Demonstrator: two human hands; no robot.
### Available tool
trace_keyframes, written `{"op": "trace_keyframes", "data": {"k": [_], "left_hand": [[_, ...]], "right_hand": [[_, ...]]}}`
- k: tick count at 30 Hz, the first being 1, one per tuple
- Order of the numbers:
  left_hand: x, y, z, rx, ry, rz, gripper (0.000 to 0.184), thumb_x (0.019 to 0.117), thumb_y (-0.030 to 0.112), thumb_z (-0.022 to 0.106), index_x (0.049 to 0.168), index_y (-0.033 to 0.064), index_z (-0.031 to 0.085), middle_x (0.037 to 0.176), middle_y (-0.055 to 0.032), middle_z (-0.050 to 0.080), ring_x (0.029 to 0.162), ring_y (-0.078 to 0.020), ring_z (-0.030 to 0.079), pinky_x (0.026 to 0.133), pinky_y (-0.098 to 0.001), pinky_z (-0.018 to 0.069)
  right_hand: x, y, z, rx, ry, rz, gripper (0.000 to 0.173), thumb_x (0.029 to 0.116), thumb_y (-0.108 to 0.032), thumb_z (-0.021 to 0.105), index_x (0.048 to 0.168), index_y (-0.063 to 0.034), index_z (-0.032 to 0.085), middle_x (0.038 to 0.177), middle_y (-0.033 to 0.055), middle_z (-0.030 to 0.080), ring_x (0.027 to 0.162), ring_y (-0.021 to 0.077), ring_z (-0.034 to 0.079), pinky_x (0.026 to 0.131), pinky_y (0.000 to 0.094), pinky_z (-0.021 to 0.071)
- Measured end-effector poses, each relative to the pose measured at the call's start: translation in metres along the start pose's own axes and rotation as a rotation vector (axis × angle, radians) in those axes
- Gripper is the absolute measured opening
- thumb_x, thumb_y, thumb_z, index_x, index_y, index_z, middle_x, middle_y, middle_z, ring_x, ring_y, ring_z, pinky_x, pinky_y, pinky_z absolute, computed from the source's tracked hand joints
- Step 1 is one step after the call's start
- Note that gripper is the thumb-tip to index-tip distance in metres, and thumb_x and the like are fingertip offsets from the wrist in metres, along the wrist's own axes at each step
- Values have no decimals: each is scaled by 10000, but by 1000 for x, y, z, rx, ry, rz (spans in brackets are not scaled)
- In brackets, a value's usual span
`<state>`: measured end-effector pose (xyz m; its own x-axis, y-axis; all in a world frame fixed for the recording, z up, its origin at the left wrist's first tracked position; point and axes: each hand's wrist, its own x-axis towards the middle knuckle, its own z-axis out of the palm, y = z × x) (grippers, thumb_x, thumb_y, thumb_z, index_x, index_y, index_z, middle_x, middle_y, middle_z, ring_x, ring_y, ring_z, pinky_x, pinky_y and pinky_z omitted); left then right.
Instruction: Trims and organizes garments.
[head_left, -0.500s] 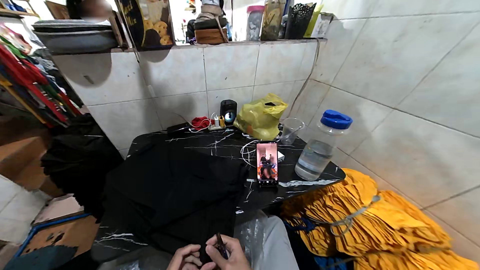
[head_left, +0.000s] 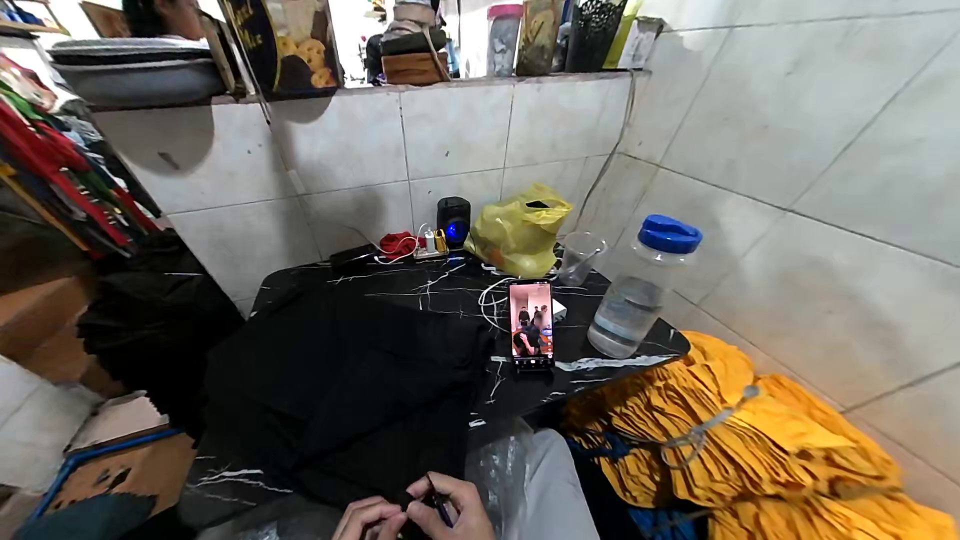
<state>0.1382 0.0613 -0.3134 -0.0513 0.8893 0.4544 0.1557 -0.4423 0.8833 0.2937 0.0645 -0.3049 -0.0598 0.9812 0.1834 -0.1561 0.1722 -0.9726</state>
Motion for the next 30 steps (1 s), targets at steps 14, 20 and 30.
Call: {"op": "trace_keyframes", "data": {"k": [14, 20, 30], "left_hand": [[2, -2, 0, 163, 14, 97, 56, 926, 18, 678, 910, -18, 717, 920, -78, 702, 873, -110, 684, 826, -267, 595], [0, -5, -3, 71, -62, 64, 321, 851, 114, 831, 1092, -53, 700, 1063, -115, 699, 937, -145, 691, 866, -308, 605], [0, 1, 0, 153, 69, 171, 79, 898, -10, 722, 952, -21, 778, 943, -96, 746, 904, -120, 717, 856, -266, 609]], "right_hand": [[-3, 1, -1, -49, -47, 27, 159, 952, -63, 702, 1083, 27, 712, 1007, 80, 716, 774, 82, 661, 683, 262, 573], [-2, -1, -2, -68, -4, 9, 129, 996, -36, 618, 1052, 43, 703, 951, 69, 709, 794, 53, 652, 721, 237, 559], [-3, -3, 2, -81, -17, -11, 144, 958, -111, 716, 1006, 23, 737, 961, 78, 717, 849, 88, 670, 740, 254, 569]]}}
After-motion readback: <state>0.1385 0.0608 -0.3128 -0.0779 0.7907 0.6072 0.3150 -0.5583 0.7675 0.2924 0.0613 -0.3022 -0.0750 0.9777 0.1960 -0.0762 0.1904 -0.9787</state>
